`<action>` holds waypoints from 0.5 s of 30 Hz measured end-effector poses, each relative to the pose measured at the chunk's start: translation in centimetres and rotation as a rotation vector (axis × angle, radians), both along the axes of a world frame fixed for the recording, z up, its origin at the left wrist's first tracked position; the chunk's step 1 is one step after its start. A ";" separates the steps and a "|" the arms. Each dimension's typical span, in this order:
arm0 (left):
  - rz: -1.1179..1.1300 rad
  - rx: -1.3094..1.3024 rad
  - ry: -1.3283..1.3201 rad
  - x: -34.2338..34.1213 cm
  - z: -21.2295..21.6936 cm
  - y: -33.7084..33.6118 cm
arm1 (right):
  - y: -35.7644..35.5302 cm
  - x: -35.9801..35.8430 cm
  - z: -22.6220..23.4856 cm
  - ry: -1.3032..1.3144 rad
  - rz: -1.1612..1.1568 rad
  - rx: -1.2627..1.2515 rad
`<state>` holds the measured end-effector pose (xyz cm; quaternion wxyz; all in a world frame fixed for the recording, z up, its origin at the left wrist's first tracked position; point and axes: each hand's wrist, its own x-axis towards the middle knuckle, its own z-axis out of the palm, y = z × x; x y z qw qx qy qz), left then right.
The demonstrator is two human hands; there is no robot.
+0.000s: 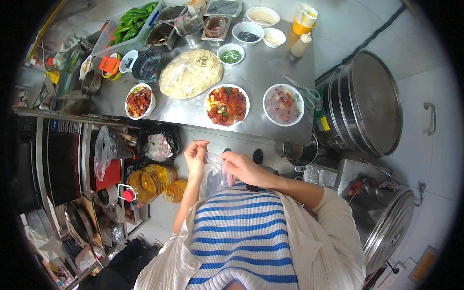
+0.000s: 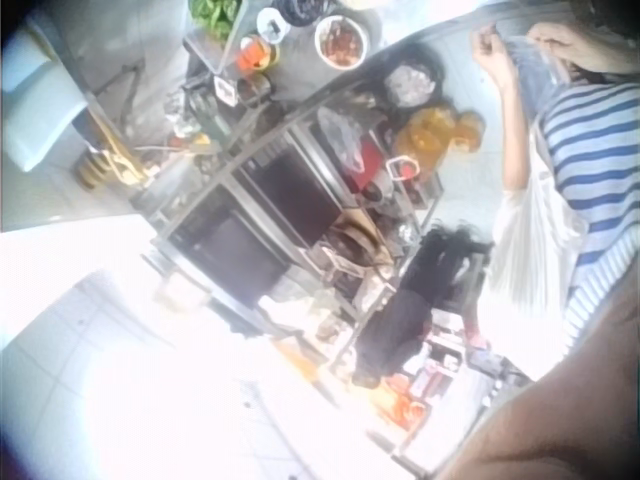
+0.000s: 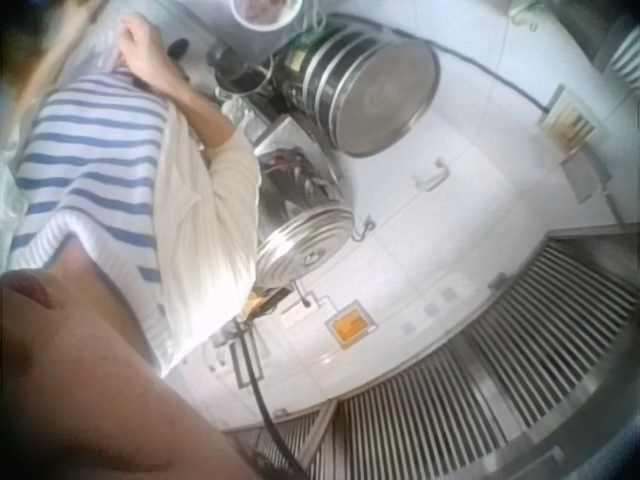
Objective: The person assembles several rice bowls by adding toppings from sealed packets and fresh ingredients. They open packets with scissors, pour contents over rice, and arrange bowls on the counter. A coworker is visible chopping vegetables in the background.
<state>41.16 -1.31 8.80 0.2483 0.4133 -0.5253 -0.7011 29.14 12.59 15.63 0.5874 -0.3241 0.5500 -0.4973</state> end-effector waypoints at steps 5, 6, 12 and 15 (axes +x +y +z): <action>0.056 -0.065 -0.053 2.5 -1.5 -0.4 | -2.3 0.3 -0.6 0.028 0.127 -0.013; 0.075 -0.090 -0.096 3.0 -1.7 -0.5 | -2.9 0.4 -0.8 0.043 0.105 0.021; 0.038 -0.126 -0.312 4.4 -2.5 -0.7 | -6.0 0.7 -2.4 0.043 0.243 0.166; -0.096 -0.090 -0.330 5.4 -2.1 -1.4 | -6.8 1.2 -2.6 0.065 0.285 0.156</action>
